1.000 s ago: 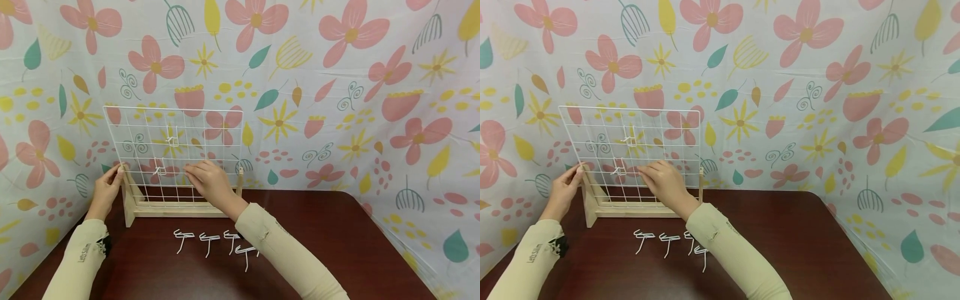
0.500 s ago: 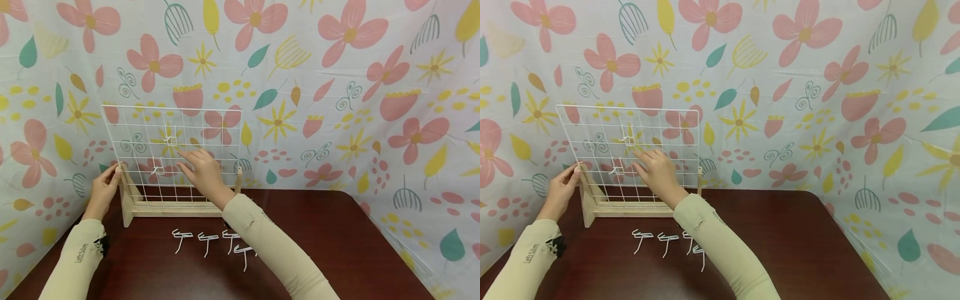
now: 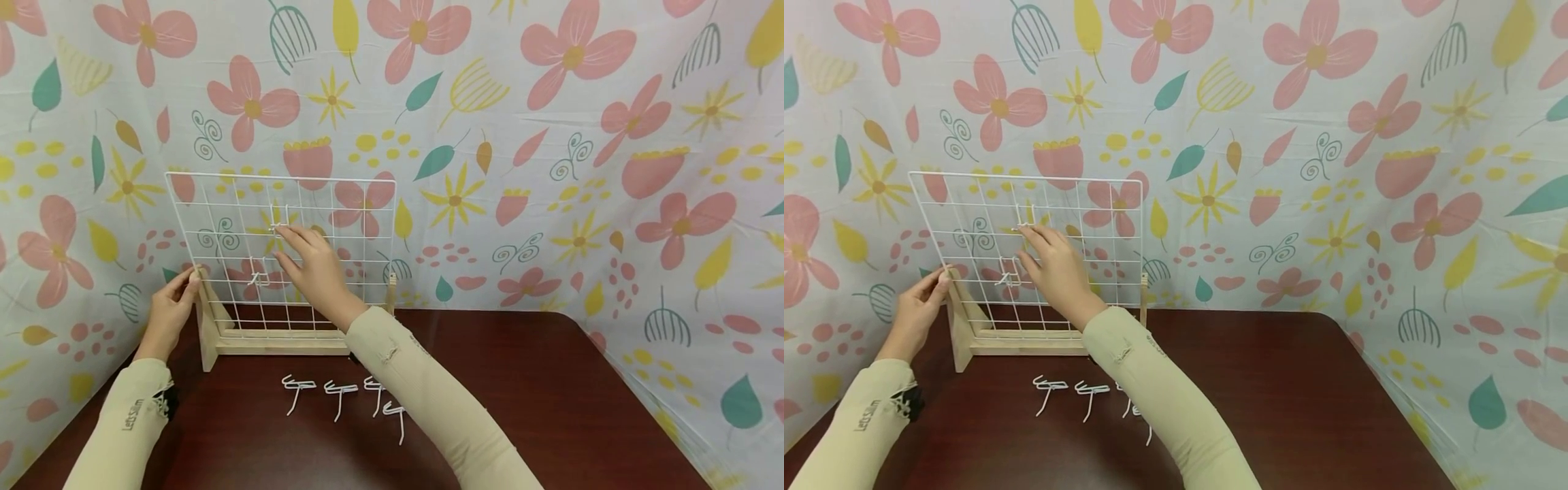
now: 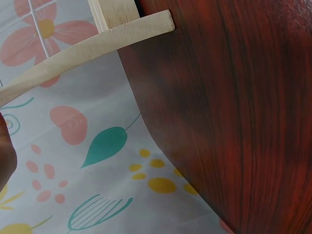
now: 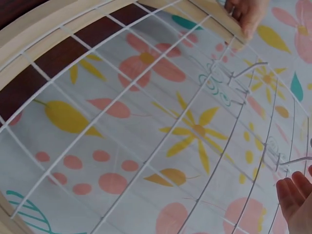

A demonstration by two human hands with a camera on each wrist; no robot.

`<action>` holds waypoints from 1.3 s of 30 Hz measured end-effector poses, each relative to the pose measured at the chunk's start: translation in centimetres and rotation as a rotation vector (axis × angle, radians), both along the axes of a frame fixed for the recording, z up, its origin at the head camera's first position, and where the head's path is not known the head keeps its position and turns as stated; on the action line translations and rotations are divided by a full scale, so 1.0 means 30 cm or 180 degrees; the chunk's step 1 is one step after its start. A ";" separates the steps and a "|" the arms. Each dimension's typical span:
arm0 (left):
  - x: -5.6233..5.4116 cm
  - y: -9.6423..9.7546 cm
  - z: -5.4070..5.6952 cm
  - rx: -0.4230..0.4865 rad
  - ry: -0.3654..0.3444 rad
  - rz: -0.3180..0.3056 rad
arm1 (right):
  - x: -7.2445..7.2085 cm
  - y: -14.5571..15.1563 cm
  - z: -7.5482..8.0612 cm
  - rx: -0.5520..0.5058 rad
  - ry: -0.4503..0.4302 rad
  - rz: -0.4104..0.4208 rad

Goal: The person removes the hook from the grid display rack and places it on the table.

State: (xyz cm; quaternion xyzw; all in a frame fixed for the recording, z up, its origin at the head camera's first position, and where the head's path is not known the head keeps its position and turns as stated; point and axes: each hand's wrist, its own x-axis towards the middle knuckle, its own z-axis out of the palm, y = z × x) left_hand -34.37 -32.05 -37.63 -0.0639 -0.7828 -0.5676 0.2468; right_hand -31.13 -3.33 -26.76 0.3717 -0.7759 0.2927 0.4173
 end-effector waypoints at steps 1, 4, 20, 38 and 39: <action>0.001 0.000 0.002 -0.0016 0.0000 0.0006 | -0.001 -0.004 0.006 0.0019 -0.0044 -0.0001; 0.004 0.004 0.004 -0.0028 0.0039 0.0007 | -0.004 -0.012 0.020 0.0078 -0.0224 -0.0001; 0.008 0.012 0.011 -0.0058 0.0016 0.0052 | -0.044 -0.049 0.044 -0.0005 0.0045 -0.0260; 0.009 0.007 0.008 -0.0154 -0.0021 0.0053 | -0.050 -0.052 0.044 -0.0067 0.0205 -0.0347; 0.008 0.007 0.009 -0.0164 -0.0024 0.0064 | -0.051 -0.048 0.044 -0.0080 0.0228 -0.0321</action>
